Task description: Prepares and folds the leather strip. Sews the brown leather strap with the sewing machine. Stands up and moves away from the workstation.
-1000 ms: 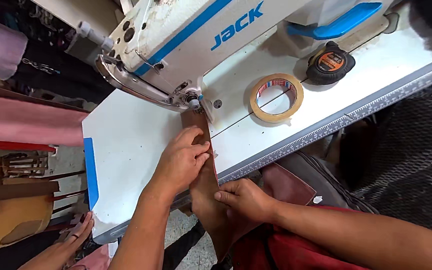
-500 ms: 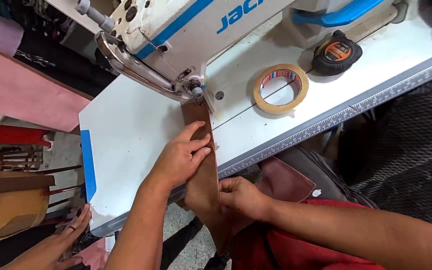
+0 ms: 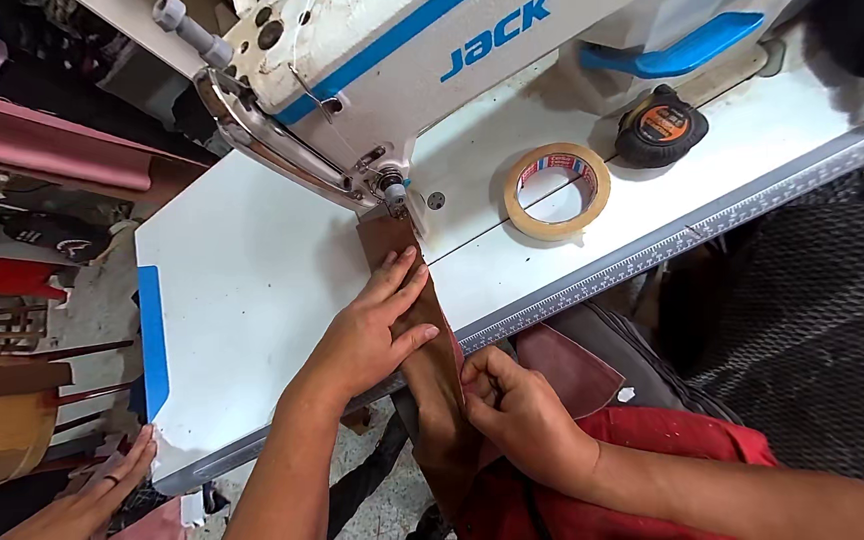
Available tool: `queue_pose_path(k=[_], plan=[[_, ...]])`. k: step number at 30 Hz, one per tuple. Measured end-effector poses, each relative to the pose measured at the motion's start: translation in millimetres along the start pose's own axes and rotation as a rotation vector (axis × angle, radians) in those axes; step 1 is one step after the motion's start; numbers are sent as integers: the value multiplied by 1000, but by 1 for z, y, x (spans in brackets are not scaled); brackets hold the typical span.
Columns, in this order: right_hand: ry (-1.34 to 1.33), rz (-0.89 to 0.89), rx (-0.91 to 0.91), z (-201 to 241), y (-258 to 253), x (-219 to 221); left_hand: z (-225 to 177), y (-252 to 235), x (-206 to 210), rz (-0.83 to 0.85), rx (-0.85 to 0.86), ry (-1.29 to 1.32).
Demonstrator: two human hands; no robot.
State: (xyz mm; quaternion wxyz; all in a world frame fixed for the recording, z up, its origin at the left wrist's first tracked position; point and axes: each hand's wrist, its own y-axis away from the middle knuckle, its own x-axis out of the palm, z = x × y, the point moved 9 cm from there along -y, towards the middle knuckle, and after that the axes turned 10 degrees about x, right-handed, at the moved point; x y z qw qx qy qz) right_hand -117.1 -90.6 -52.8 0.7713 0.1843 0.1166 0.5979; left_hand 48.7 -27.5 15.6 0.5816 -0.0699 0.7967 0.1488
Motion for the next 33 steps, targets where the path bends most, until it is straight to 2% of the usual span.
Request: queue_pose_path(k=[3,6,10,13,15,18,24,33], plan=[[7,53,92,-3,-2,3,5,2,3,63,-7,34],[-29,85,155,-7,-2,0,9,4,4,37,-16,92],[-36,56,130,-4,-5,-3,8,1,-15,-205,-60,94],[64,38,147,-4,-7,-3,15,-11,-34,-399,-235,86],[81,30,162,-5,-8,-3,28,-21,-40,-460,-400,87],[77,29,176,-6,-9,-4,48,-36,-36,-438,-579,72],[108,56,171,-7,-11,-11,55,-40,-36,-474,-736,218],[52,44,116,-7,-11,-16,62,-39,-44,-386,-824,300]])
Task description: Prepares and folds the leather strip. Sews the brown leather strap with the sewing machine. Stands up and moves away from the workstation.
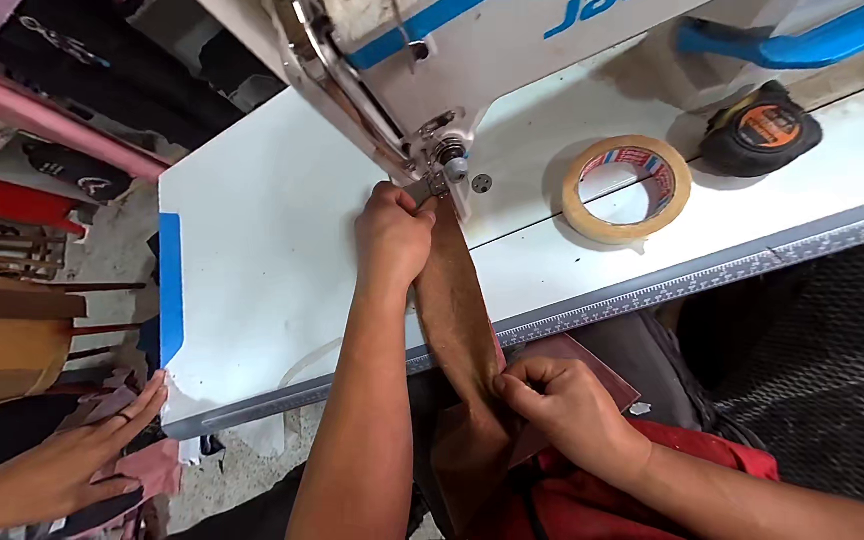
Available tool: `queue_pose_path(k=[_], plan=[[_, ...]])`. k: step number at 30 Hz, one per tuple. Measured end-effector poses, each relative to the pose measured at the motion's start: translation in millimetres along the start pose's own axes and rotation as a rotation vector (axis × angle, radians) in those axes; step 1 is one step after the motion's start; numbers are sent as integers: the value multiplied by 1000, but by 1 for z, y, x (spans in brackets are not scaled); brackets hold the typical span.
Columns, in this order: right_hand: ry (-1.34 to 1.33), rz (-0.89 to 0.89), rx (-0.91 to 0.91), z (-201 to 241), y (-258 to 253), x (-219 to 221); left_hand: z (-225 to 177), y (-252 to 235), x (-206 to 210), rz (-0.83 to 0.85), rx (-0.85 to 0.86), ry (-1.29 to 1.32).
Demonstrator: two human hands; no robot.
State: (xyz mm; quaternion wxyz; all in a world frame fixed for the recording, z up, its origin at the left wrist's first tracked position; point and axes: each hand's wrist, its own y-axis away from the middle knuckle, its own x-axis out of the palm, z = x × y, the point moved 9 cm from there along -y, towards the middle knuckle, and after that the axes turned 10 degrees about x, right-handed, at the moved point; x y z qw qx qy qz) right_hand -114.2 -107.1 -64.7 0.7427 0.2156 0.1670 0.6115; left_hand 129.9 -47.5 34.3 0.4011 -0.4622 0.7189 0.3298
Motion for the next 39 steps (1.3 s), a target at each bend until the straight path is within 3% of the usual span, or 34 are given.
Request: queue_pose_path(k=[6,11,17,24,35,39], plan=[[93,43,-113,1,8,1,26,15,-6,46,19,226],[194,-71,-271,5,12,0,34,35,-9,21,77,724],[266,-156,-466,13,22,-6,41,49,-49,-28,210,947],[283,-4,-453,32,30,-9,41,61,-94,-5,331,872],[263,10,-437,32,33,-10,37,69,-97,-48,322,641],[223,41,-302,27,28,-13,39,70,-103,-114,347,649]])
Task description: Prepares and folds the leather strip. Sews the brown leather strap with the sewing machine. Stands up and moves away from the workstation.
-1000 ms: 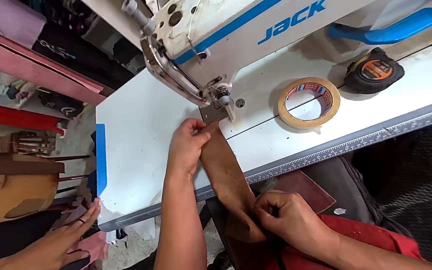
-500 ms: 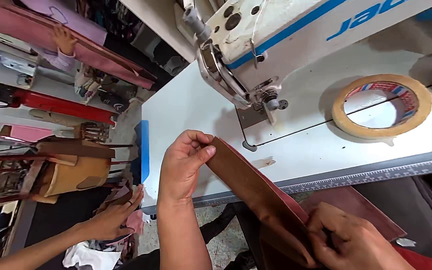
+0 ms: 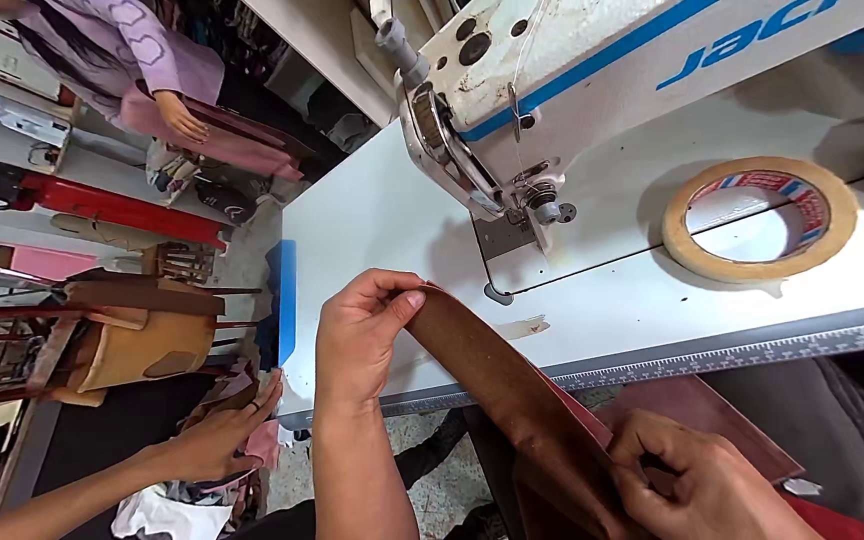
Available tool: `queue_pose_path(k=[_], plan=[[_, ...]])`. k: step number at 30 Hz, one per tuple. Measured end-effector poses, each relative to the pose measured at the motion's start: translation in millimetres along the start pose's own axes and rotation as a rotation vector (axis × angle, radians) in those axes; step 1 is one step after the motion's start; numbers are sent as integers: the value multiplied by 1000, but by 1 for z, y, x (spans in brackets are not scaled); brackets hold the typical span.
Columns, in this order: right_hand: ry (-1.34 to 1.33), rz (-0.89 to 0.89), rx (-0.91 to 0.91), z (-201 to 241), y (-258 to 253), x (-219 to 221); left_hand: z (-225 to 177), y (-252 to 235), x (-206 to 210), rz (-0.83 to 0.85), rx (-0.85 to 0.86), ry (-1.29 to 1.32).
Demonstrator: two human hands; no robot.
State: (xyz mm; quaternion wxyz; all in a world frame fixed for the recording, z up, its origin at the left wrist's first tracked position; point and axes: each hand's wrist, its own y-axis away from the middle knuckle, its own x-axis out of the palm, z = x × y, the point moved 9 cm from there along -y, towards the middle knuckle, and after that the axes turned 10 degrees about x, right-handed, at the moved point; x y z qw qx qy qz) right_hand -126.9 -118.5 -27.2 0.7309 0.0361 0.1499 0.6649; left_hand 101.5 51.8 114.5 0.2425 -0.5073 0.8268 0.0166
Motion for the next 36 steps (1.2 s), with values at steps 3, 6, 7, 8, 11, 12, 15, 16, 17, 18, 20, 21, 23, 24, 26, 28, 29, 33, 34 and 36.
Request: queue_pose_path(k=[3,6,7,8,11,12,15,16,17,18,20,21,23,24,26,28,29,33,34,36], plan=[[-16,-2,85,-13,-6,2,7,-1,-3,8,-5,-15],[11,-69,105,-24,-10,2,13,-2,-4,17,-48,-33],[29,-69,95,-22,-11,1,11,-3,-6,14,-41,-21],[58,-38,83,-17,-11,0,5,-3,-8,19,-22,-7],[177,125,12,31,-28,-7,-46,-8,-27,75,112,1],[196,92,-82,63,-38,-13,-74,-11,-36,95,166,-27],[126,-70,-425,191,-65,-17,-169,-17,-67,119,312,-175],[78,-46,-496,233,-72,-10,-197,-17,-77,112,350,-226],[18,30,-547,270,-77,0,-223,-18,-87,99,375,-268],[-54,118,-582,303,-80,10,-245,-18,-97,84,394,-304],[-158,248,-598,350,-80,24,-281,-18,-117,64,432,-366],[-171,268,-600,368,-79,28,-295,-17,-128,50,451,-407],[-190,238,-610,395,-75,29,-317,-13,-148,-15,475,-444],[-198,210,-621,406,-73,29,-324,-9,-159,-79,484,-436],[-196,141,-657,423,-69,28,-326,5,-183,-300,496,-452],[-169,69,-691,436,-65,28,-312,26,-202,-541,493,-466],[-152,25,-699,441,-63,27,-301,35,-206,-624,491,-444],[-54,-119,-777,460,-55,28,-280,46,-202,-729,561,-297],[-31,-148,-808,466,-53,29,-285,46,-202,-741,599,-291],[1,-200,-871,478,-49,32,-303,46,-207,-743,647,-316]])
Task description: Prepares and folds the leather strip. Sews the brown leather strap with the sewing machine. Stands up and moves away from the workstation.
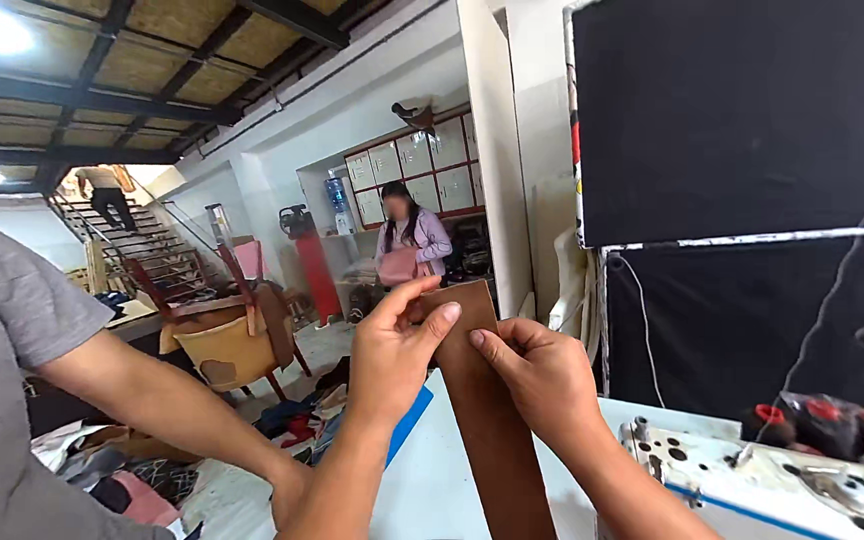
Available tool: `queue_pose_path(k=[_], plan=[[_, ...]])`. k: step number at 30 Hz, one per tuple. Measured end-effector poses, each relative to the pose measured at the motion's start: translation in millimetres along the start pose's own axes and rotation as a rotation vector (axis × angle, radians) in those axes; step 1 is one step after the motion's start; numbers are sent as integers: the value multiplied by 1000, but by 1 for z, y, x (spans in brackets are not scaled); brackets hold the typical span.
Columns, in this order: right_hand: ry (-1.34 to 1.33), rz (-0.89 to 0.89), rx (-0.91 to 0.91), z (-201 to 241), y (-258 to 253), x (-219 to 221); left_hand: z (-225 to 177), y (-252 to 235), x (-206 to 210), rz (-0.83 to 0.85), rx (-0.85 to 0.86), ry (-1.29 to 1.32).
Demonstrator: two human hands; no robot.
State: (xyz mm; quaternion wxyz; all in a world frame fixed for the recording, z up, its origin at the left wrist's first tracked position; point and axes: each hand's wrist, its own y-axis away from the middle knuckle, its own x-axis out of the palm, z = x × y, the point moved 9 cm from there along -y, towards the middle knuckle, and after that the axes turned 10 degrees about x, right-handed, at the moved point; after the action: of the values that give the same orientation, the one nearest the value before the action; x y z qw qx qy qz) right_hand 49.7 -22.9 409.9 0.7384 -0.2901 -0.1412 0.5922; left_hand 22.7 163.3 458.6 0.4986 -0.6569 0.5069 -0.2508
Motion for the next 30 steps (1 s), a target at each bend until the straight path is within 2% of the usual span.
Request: queue_pose_path(k=[2,6,9,11,14,22,30], plan=[[32,-40,-56,10,-6,0,-8,-19,-3,56,20,-1],[44,-106,-168,24,-11,-2,0,-49,2,195,-165,116],[-107,58,-142,25,-19,2,5,-60,3,214,-236,202],[-278,211,-53,26,-29,5,4,-67,2,220,-232,233],[-408,289,58,28,-40,7,-1,-69,1,254,-216,257],[-436,264,67,45,-36,-2,-15,-68,-4,228,-141,172],[-363,164,47,52,-33,-9,-27,-69,-3,234,-92,93]])
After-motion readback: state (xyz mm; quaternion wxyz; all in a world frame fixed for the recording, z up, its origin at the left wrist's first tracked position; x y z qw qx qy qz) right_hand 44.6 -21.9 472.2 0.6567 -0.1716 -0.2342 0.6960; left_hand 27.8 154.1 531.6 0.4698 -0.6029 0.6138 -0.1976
